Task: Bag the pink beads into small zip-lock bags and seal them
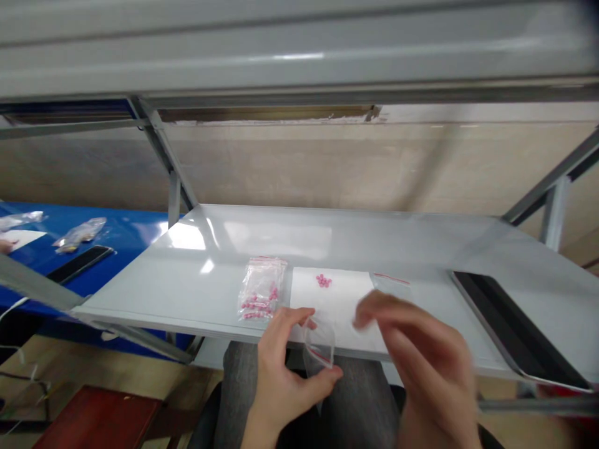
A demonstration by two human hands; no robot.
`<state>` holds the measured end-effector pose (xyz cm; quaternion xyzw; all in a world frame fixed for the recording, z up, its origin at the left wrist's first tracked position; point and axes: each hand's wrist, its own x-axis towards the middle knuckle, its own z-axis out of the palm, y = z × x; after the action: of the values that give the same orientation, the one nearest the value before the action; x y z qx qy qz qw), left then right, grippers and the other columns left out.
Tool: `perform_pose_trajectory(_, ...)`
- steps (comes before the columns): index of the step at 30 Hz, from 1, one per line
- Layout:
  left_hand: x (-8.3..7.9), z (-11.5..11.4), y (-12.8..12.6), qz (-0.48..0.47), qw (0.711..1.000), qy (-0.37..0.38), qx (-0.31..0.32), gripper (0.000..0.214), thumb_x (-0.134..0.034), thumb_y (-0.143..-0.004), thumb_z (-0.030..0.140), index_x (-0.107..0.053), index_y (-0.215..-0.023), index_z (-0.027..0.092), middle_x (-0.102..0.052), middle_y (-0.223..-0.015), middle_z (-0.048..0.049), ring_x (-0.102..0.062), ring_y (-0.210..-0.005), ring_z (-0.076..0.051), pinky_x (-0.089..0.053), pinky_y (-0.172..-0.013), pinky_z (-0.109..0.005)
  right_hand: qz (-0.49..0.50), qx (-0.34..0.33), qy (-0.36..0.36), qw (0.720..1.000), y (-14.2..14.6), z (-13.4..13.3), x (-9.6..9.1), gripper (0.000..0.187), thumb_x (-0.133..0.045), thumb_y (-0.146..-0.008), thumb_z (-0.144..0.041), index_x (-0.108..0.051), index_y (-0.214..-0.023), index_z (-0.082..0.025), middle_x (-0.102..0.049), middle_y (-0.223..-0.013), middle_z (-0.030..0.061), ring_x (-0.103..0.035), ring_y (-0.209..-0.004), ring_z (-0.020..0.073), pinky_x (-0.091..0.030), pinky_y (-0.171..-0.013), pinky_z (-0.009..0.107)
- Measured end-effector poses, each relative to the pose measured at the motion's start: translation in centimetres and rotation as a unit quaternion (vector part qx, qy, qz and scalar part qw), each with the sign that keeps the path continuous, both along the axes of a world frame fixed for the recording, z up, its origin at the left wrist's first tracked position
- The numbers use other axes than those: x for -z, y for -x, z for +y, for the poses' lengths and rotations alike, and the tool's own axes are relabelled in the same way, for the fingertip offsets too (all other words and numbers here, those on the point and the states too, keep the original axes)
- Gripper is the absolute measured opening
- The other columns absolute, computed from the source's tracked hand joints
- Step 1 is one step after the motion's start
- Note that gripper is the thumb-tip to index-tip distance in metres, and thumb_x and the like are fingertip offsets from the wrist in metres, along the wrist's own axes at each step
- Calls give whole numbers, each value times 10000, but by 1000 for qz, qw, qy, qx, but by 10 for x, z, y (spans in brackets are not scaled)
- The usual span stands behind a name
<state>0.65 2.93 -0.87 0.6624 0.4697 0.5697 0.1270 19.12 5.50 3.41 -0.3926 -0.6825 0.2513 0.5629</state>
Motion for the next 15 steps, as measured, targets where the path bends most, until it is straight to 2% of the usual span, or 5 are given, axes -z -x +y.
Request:
perform_pose_trajectory(1, 1, 1, -1, -3, 1000, -3, 6, 487, -753, -770, 498, -628, -1159, 234, -699, -912, -30, -682, -814, -220, -550, -730, -343, -21, 6, -11, 1000, 3, 16, 5, 160, -598, -979, -252, -725, -1074, -234, -749, -964, 64, -691, -880, 248, -562, -771, 381)
perform_pose_trajectory(2, 3, 2, -2, -6, 1000, -8, 11, 490, -748, -774, 509, -628, -1158, 230, -697, -908, -35, -677, -809, -221, -548, -725, -346, -102, 59, -28, 993, 6, 33, 10, 165, -601, -959, -218, -735, -1056, -223, -754, -918, 67, -674, -858, 259, -543, -787, 405)
perform_pose_trajectory(4, 5, 3, -4, -9, 1000, -19, 19, 496, -732, -785, 529, -623, -1162, 224, -692, -901, -40, -668, -800, -220, -542, -723, -353, -276, 115, -50, 953, 11, 61, 21, 247, -528, -931, -121, -753, -1002, -194, -767, -925, 100, -647, -885, 293, -506, -835, 459)
perform_pose_trajectory(8, 7, 3, -4, -13, 999, -29, 26, 511, -698, -815, 572, -613, -1177, 222, -685, -894, -44, -658, -792, -216, -538, -716, -352, -335, 102, -43, 936, 16, 88, 36, 280, -544, -856, -41, -776, -922, -184, -753, -885, 107, -626, -873, 298, -489, -825, 443)
perform_pose_trajectory(15, 4, 4, -3, -13, 999, -37, 19, 472, -704, -816, 529, -615, -1167, 226, -690, -883, -41, -662, -777, -214, -543, -701, -344, -360, 110, -24, 926, 17, 90, 42, 245, -599, -840, -26, -778, -824, -192, -717, -830, 92, -601, -869, 282, -478, -806, 396)
